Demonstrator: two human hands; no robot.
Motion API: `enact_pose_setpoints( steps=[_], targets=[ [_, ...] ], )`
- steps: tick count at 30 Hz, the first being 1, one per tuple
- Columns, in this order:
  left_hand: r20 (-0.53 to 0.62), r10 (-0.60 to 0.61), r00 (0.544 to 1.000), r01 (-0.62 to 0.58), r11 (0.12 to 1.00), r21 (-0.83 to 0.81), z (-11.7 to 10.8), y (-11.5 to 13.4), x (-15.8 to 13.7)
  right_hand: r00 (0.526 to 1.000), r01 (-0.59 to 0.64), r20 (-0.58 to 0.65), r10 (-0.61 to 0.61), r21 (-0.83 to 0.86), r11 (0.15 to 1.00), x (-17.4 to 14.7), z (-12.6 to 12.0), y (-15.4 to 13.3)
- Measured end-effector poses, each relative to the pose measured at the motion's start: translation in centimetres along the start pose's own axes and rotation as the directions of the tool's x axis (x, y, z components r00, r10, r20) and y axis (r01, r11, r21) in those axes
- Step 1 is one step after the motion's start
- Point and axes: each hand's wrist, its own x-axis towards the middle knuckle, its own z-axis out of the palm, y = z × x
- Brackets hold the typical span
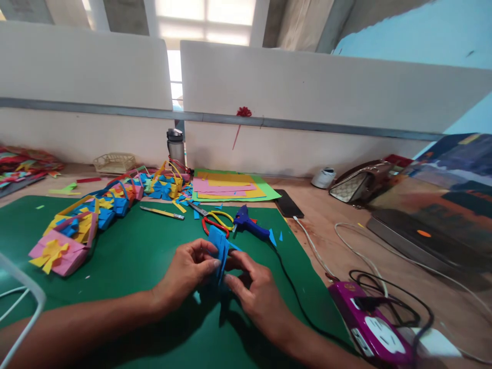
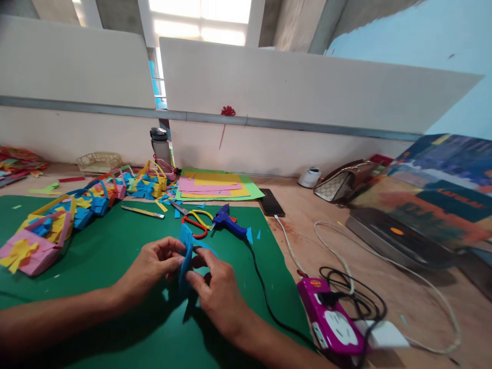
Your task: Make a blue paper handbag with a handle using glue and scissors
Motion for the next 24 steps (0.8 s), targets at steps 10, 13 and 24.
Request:
enact_pose_setpoints(
  steps=[10,13,24],
  targets=[
    [0.048,0.069,0.996,-0.073,0.995,0.069,0.7,-1.1,-0.2,0.993,-0.080,-0.092,0.079,-0.008,0.997,-0.1,0.2,-1.0],
    [0.030,0.086,0.996,-0.088,0.995,0.055,0.7,-1.5,-0.2,0.990,-0.081,-0.116,0.081,0.008,0.997,-0.1,0.4,-0.7],
    [0.024,-0.071,0.997,0.072,0.997,-0.038,0.5,-0.5,0.2,0.999,-0.046,-0.028,0.046,0.014,0.999,-0.4,0.4,0.0]
  ],
)
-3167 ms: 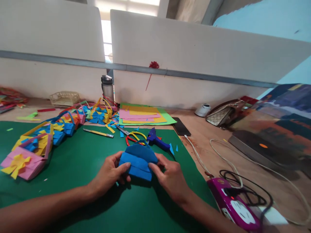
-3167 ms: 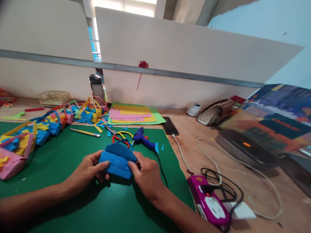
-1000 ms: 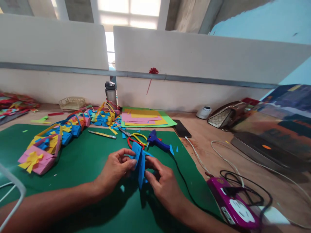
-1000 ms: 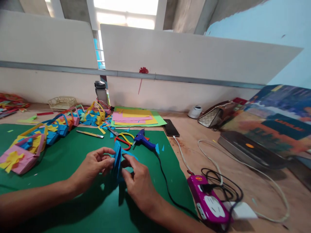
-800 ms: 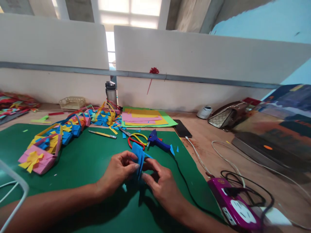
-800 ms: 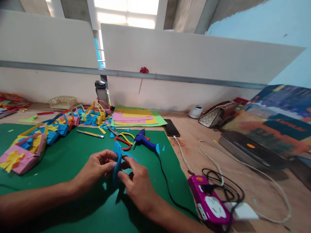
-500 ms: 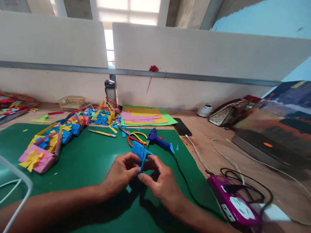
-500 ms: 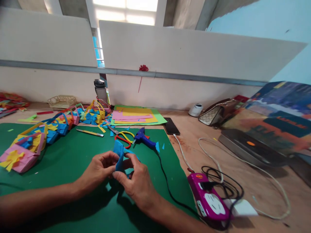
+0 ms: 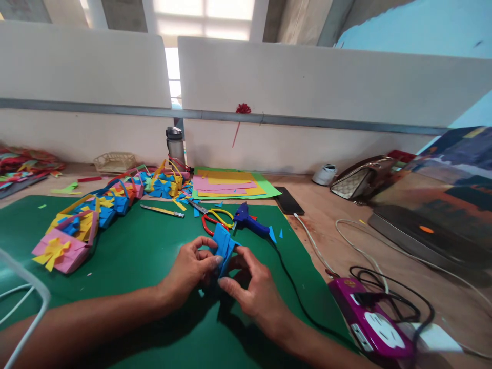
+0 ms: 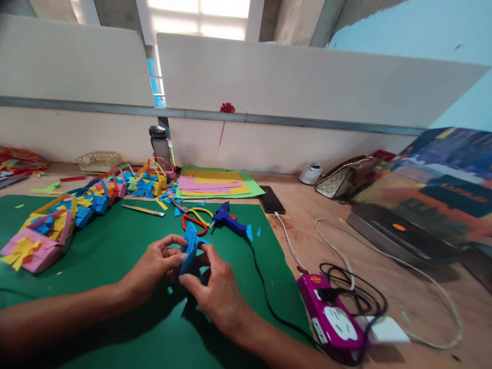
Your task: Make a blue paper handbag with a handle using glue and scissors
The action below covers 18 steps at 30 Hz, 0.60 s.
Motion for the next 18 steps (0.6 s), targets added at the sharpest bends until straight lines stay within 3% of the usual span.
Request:
enact_pose_setpoints(
  steps=[5,13,18],
  targets=[
    [-0.014,-0.033,0.999,0.033,0.999,0.026,-0.7,0.4,0.2,1.000,0.001,-0.028,-0.003,-0.085,0.996,0.0,-0.1,0.0],
    [-0.058,0.089,0.994,-0.071,0.963,0.261,-0.6,1.4,-0.3,0.994,-0.011,-0.111,-0.006,-0.153,0.988,0.2,-0.5,0.1],
    [-0.039,0.106,0.994,-0.094,0.966,0.240,-0.7,1.1,-0.4,0.996,-0.006,-0.094,-0.006,-0.119,0.993,0.4,-0.5,0.6]
  ],
)
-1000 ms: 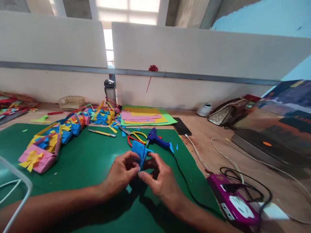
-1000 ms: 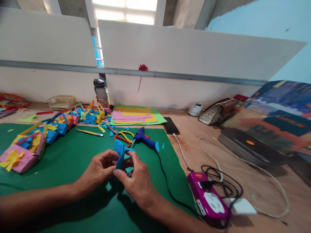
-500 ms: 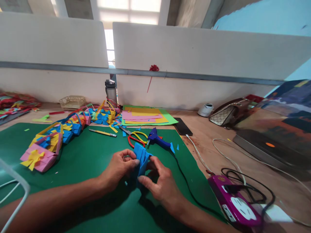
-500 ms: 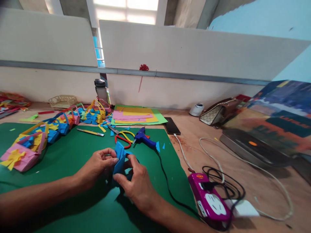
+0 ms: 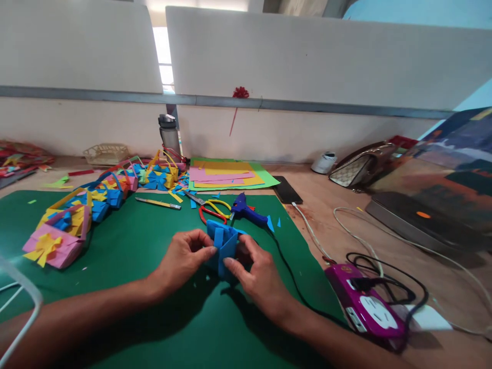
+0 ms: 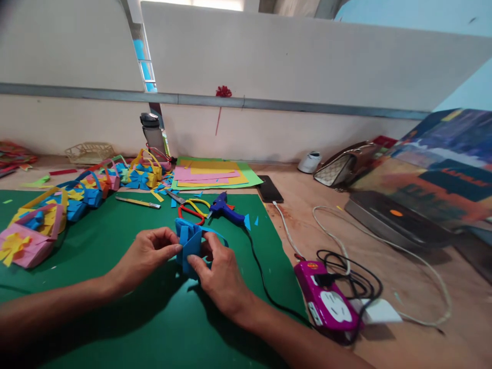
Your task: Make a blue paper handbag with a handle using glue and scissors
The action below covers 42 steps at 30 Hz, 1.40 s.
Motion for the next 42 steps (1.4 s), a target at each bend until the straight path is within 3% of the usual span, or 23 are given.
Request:
enact_pose_setpoints(
  steps=[5,11,20,28,34,39,42],
  targets=[
    [0.054,-0.072,0.996,0.076,0.994,-0.084,0.2,-0.4,0.1,0.999,-0.014,-0.037,0.014,0.001,1.000,0.3,0.0,0.4],
    [0.073,-0.030,0.997,0.037,0.994,-0.099,0.2,-0.9,0.0,0.998,-0.005,-0.064,0.005,-0.005,1.000,0.6,-0.1,1.0],
    [0.052,-0.071,0.996,0.077,0.989,-0.123,0.4,-1.0,-0.3,0.996,-0.003,-0.093,-0.007,-0.109,0.994,0.7,-0.2,1.2],
    [0.104,-0.150,0.983,0.165,0.973,-0.160,0.6,-1.1,-0.5,0.966,0.153,-0.142,-0.215,-0.358,0.921,0.8,-0.1,1.3],
    [0.126,-0.173,0.977,0.188,0.975,-0.118,0.7,-1.0,-0.7,0.928,0.250,-0.147,-0.344,-0.438,0.864,0.9,0.1,1.3],
    [0.161,-0.178,0.971,0.198,0.973,-0.117,0.7,-0.8,-0.9,0.879,0.375,-0.083,-0.470,-0.488,0.788,0.9,-0.1,1.7],
    [0.200,-0.148,0.968,0.183,0.969,-0.167,0.6,-1.0,-1.0,0.847,0.436,0.000,-0.531,-0.571,0.695,1.1,-0.8,1.5]
  ],
)
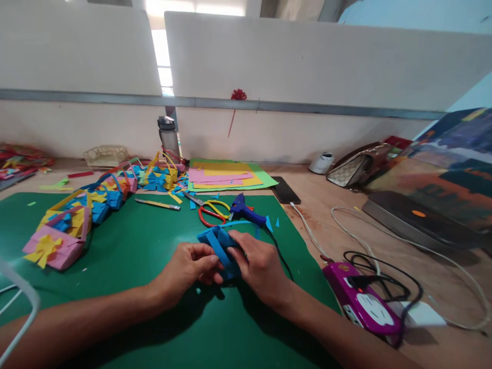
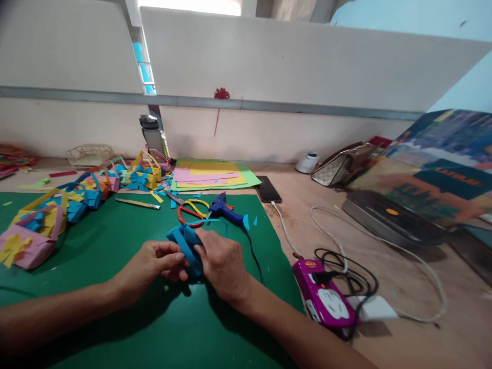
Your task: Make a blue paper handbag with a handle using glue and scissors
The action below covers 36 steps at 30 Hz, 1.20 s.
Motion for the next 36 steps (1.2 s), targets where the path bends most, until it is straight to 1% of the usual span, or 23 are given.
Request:
enact_pose_setpoints(
  steps=[2,4,7,12,15,18,20,21,23,24,25,26,28,30,32,34,36],
  targets=[
    [0.035,-0.003,0.999,0.005,0.998,-0.057,-0.1,-0.2,0.0,0.997,0.076,0.042,-0.071,-0.127,0.989,0.4,-0.7,0.1],
    [0.068,-0.035,0.997,0.042,0.993,-0.111,-0.2,-0.4,0.0,0.987,0.151,0.081,-0.135,-0.240,0.959,0.7,-1.3,0.0],
    [0.112,-0.074,0.991,0.091,0.984,-0.152,-0.2,-0.8,0.0,0.974,0.218,0.125,-0.188,-0.318,0.923,1.0,-1.9,-0.3],
    [0.147,-0.100,0.984,0.135,0.958,-0.255,-0.8,-1.5,0.2,0.971,0.222,0.165,-0.171,-0.381,0.898,0.8,-1.6,-0.4],
    [0.154,-0.113,0.982,0.155,0.942,-0.298,-1.1,-1.7,0.2,0.970,0.222,0.177,-0.164,-0.387,0.895,0.5,-1.3,-0.4],
    [0.146,-0.121,0.982,0.157,0.951,-0.268,-1.2,-1.6,0.1,0.970,0.223,0.172,-0.171,-0.355,0.908,0.4,-1.1,-0.5],
    [0.154,-0.155,0.976,0.181,0.969,-0.167,-1.3,-1.3,-0.1,0.971,0.221,0.166,-0.174,-0.329,0.918,0.3,-1.0,-0.6],
    [0.150,-0.174,0.973,0.187,0.979,-0.079,-1.5,-1.1,-0.2,0.970,0.221,0.166,-0.176,-0.318,0.922,0.3,-1.0,-0.7],
    [0.106,-0.170,0.980,0.154,0.978,0.143,-1.9,-0.7,-0.3,0.968,0.230,0.169,-0.186,-0.298,0.927,0.1,-0.8,-0.8],
    [0.072,-0.131,0.989,0.109,0.963,0.248,-2.2,-0.4,-0.3,0.966,0.236,0.170,-0.193,-0.287,0.929,0.1,-0.8,-0.8],
    [0.034,-0.065,0.997,0.051,0.944,0.327,-2.5,-0.2,-0.2,0.965,0.243,0.170,-0.202,-0.274,0.930,0.0,-0.7,-0.9],
    [-0.001,0.016,1.000,-0.015,0.928,0.373,-2.9,0.0,-0.2,0.963,0.252,0.167,-0.213,-0.262,0.932,0.0,-0.7,-1.0],
    [-0.055,0.176,0.983,-0.140,0.906,0.399,-3.4,0.3,0.0,0.956,0.280,0.154,-0.249,-0.235,0.931,0.0,-0.8,-1.2],
    [-0.081,0.271,0.959,-0.222,0.899,0.379,-3.7,0.3,0.1,0.944,0.322,0.141,-0.297,-0.213,0.922,0.1,-0.9,-1.3],
    [-0.038,0.271,0.962,-0.244,0.912,0.330,-3.6,0.0,0.2,0.930,0.365,0.132,-0.344,-0.197,0.910,0.2,-1.0,-1.4],
    [0.047,0.223,0.974,-0.227,0.932,0.284,-3.4,-0.3,0.3,0.919,0.393,0.131,-0.373,-0.194,0.899,0.2,-0.9,-1.3],
    [0.108,0.203,0.973,-0.226,0.933,0.279,-3.2,-0.5,0.5,0.909,0.416,0.130,-0.397,-0.207,0.885,0.3,-0.7,-1.1]
  ],
)
